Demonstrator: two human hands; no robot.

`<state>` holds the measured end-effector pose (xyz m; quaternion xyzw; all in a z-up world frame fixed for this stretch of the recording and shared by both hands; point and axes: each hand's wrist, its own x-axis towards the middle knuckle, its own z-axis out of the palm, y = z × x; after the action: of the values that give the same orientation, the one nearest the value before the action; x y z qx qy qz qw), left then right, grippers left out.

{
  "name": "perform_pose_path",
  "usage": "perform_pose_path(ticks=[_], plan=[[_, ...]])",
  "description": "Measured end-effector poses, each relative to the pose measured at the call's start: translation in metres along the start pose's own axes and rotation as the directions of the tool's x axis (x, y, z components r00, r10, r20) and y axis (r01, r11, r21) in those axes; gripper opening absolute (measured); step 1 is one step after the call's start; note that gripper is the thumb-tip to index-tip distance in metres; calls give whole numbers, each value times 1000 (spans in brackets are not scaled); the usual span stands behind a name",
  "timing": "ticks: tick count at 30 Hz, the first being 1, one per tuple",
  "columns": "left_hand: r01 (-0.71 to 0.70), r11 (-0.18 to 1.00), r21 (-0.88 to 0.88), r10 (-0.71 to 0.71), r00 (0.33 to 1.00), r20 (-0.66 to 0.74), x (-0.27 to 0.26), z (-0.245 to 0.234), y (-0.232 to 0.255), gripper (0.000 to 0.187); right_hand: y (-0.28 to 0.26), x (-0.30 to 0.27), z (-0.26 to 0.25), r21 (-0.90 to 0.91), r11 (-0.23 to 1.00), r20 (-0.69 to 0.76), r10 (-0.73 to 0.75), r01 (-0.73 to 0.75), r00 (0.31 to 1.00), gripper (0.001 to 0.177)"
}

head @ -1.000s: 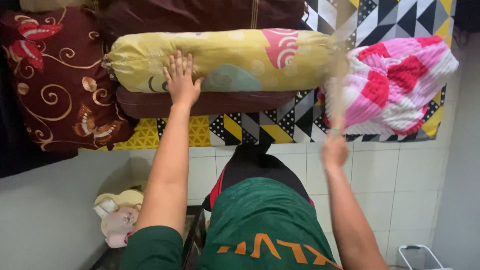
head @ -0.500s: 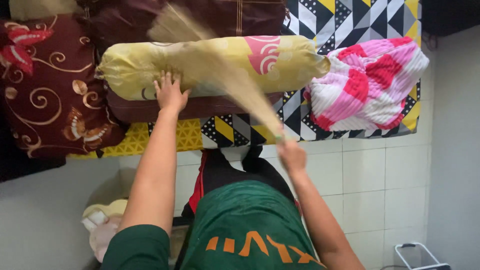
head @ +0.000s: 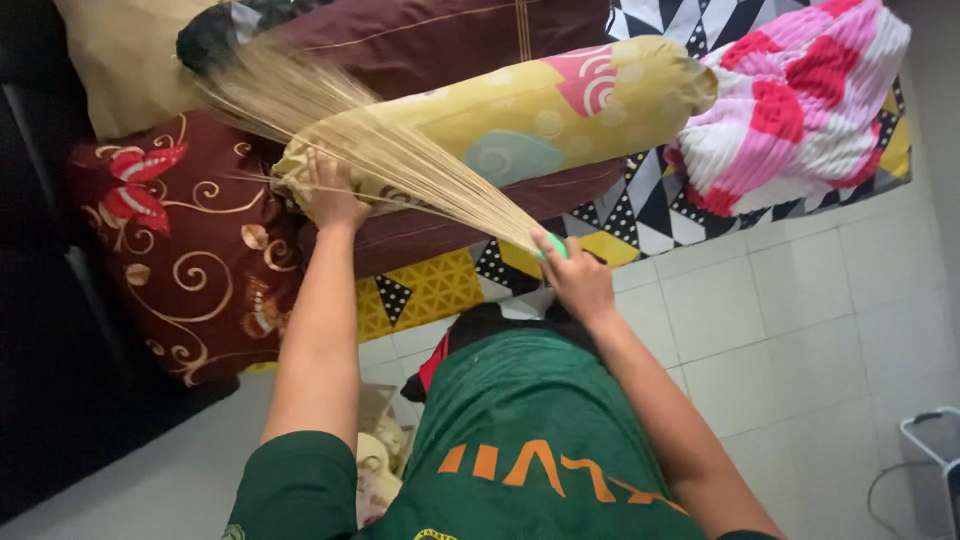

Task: Tidying and cleaning pillows and bolsters on a bed by putting on cases and dusting them with a broom.

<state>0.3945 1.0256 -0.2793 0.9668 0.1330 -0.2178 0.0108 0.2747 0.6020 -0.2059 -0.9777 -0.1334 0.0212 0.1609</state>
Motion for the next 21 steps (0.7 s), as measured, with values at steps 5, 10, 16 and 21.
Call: perform_pose_path(ticks=[5,10,16,21], plan=[[-3,998,-56,1,999,-37,30,37,-14,122,54,-16,38,-59,908,24,417,-415,909,57],[-95,995,-22,92,987,-132,0,23,-9,133,70,-19,11,202,701,-57,705,-684,707,58],[-320,940,-117,196,789,-583,-12,52,-49,63,61,14,-10,651,419,1,833,-633,553,34],[-238,963,-128,-55,292,-955,-99,-57,-65,41,53,61,4,381,921,-504,280,-80,817,29]])
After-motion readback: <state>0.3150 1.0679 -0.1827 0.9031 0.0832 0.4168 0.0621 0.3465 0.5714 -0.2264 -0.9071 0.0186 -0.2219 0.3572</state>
